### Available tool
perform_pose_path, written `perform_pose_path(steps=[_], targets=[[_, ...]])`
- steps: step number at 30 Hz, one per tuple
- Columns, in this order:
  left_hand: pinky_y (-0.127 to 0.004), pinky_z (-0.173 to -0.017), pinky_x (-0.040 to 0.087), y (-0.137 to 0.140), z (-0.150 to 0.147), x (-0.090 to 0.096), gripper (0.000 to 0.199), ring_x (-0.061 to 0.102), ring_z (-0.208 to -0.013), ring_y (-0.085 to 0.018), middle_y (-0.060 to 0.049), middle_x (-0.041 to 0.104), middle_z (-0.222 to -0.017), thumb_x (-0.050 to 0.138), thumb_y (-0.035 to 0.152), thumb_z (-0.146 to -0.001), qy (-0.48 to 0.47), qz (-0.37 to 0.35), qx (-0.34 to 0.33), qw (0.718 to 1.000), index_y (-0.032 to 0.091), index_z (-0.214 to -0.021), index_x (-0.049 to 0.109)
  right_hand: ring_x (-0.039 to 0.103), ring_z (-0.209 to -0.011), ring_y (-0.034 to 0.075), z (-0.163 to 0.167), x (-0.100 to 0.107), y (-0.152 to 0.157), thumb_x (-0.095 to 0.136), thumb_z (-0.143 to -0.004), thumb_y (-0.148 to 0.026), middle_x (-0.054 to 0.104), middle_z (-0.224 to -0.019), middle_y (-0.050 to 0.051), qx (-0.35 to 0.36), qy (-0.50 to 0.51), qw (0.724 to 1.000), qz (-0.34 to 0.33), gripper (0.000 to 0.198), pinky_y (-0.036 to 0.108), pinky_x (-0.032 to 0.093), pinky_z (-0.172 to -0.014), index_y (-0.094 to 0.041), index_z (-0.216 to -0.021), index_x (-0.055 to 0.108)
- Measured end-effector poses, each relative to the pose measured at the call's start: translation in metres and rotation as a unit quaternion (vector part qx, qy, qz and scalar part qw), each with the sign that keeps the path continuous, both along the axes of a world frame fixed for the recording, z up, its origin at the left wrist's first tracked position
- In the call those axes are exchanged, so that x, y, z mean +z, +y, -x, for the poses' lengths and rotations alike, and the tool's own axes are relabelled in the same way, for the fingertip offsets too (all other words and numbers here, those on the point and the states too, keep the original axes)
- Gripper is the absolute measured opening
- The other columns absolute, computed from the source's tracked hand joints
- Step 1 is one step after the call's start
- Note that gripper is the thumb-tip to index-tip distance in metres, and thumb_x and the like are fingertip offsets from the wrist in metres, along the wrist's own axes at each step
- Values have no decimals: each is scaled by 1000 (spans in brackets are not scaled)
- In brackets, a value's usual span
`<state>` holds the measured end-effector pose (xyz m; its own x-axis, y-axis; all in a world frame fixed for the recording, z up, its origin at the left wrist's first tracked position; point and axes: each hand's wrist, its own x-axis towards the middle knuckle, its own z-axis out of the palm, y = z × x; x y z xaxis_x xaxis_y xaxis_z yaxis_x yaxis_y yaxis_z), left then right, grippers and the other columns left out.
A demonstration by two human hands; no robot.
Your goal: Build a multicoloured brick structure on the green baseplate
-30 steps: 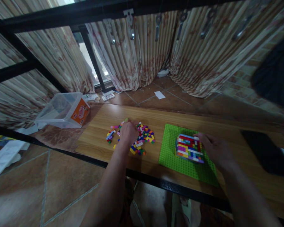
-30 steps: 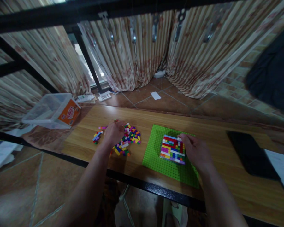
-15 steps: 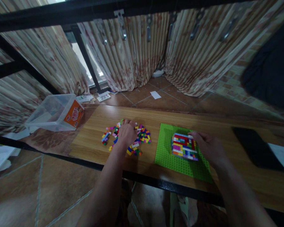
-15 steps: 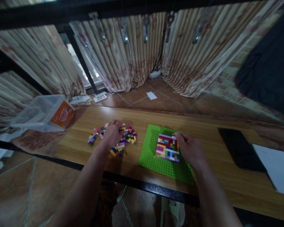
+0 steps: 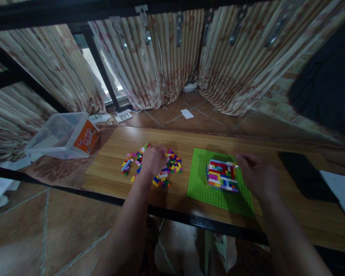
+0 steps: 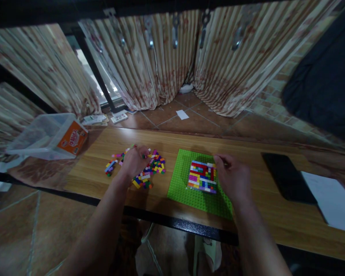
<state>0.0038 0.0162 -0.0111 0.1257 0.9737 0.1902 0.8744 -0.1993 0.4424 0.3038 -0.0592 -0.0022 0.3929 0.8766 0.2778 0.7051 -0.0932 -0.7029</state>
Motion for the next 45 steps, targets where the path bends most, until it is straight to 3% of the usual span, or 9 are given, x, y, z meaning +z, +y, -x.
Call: perform_pose_path(steps=[2,4,7,10,14,20,23,34,45], targets=[[-30,-70,47,2,2,-3,12,63,-74,-20,-4,70,-77,61,16,-67,-67,6,17,998,18,-78,66,67,-78,24,17,8,-8,53,-89,-41,72,-87,8,19,-31,997,-74,28,39,52,-74,-21,-89,71],[-28,-68,47,4,4,-6,18,63,-74,-18,-4,70,-80,59,16,-68,-146,-3,28,989,17,-85,67,66,-81,22,43,14,-18,53,-91,-37,71,-88,6,87,-30,988,-124,21,38,52,-76,-24,-90,69],[-25,-68,47,4,3,-7,22,63,-75,-16,-3,70,-82,58,17,-71,-249,-8,32,968,16,-90,69,65,-84,18,91,12,-35,53,-93,-27,70,-90,3,278,-17,957,-78,15,33,51,-78,-24,-92,68],[-23,-62,44,1,0,-3,14,60,-66,-14,0,67,-71,59,21,-72,-326,16,24,945,15,-80,69,64,-85,17,128,-1,-43,53,-91,-19,68,-88,3,355,-17,935,-19,14,30,50,-77,-22,-93,67],[-21,-53,40,-1,1,4,7,54,-55,-11,3,61,-60,62,20,-68,-423,37,42,904,15,-72,65,61,-87,19,150,-18,-40,55,-90,-18,65,-89,5,366,-26,930,20,14,32,50,-77,-21,-95,67],[-22,-63,49,-1,14,9,14,60,-62,-10,2,65,-69,67,23,-65,-567,41,64,820,15,-75,62,59,-93,21,165,-31,-33,55,-88,-16,63,-92,6,402,-38,915,18,17,34,50,-81,-22,-92,71],[-22,-63,49,-4,20,13,18,60,-61,-9,2,65,-70,70,24,-64,-597,25,81,797,15,-79,64,59,-90,20,170,-37,-30,54,-89,-15,63,-91,7,407,-55,912,12,20,33,51,-79,-22,-90,72],[-23,-65,50,-12,40,21,22,61,-62,-9,1,66,-73,70,26,-68,-594,15,124,794,15,-87,67,63,-84,19,154,-31,-9,50,-90,-17,66,-92,5,291,-64,955,4,23,33,50,-80,-24,-92,72],[-25,-67,52,-13,40,20,14,62,-61,-10,0,67,-74,64,18,-72,-611,91,127,776,14,-85,65,54,-105,27,201,-25,33,53,-88,-17,59,-107,11,323,-99,941,16,24,44,46,-93,-21,-99,74]])
